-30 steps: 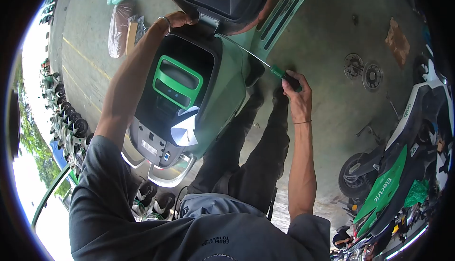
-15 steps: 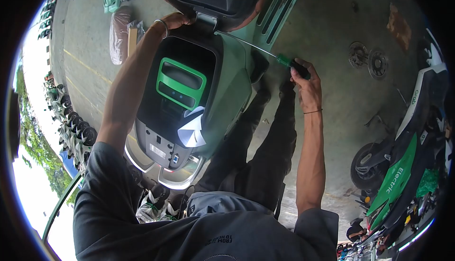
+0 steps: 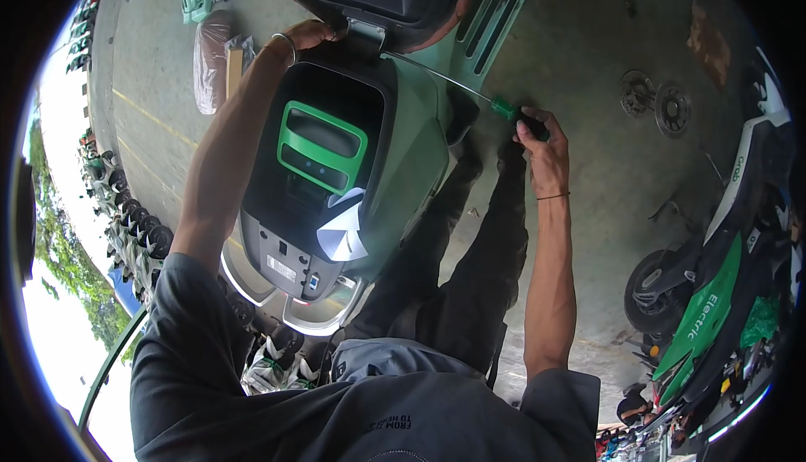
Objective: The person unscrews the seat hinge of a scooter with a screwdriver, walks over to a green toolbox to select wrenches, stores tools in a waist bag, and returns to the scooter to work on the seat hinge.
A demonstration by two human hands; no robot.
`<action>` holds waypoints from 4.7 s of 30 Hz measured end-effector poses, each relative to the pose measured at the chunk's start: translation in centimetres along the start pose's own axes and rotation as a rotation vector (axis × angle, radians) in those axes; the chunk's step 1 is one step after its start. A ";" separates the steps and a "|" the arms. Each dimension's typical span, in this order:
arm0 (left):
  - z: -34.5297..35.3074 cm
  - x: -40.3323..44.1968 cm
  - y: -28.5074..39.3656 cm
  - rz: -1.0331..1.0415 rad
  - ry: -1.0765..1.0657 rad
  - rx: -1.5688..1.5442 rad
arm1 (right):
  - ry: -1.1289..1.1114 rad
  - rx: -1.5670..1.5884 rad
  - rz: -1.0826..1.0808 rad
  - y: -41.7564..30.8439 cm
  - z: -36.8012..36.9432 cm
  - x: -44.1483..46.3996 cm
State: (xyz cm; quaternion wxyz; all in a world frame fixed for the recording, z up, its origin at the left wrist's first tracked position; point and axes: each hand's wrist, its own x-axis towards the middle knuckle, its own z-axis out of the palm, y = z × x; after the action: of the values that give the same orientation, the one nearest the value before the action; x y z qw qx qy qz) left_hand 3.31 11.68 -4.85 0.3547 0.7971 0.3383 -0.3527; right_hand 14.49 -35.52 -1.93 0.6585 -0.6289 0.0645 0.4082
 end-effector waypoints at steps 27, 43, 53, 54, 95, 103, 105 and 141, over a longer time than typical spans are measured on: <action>0.4 0.0 -0.1 -0.070 0.036 -0.203 | 0.051 -0.133 0.359 -2.5 0.3 0.2; -0.1 -3.3 -2.8 -0.116 0.065 -0.916 | -0.019 -0.026 0.232 -1.4 0.6 0.1; 0.9 -4.2 -1.9 -0.122 0.514 -1.178 | 0.179 0.185 -0.049 -1.5 3.0 -0.9; 1.0 -4.2 -2.0 -0.095 0.562 -1.157 | 0.120 0.173 0.127 -1.9 2.4 -0.6; 60.5 -74.5 -15.3 -0.310 1.141 -1.991 | -1.204 -0.590 0.104 6.8 27.2 -43.6; 70.5 -91.5 -29.0 -0.656 1.397 -1.907 | -1.186 -0.406 0.340 23.5 38.1 -59.7; 71.7 -93.0 -32.4 -0.655 1.450 -1.915 | -1.254 -0.521 0.360 26.4 40.3 -60.9; -8.3 -59.4 -68.9 0.208 0.724 -1.380 | -0.863 -0.696 -0.354 17.3 95.0 -34.9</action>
State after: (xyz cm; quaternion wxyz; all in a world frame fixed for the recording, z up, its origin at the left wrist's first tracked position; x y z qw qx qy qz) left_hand -79.45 36.98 24.38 0.6684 0.4897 0.4990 0.2537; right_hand -59.94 30.11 24.63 0.4381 -0.5863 -0.4538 0.5082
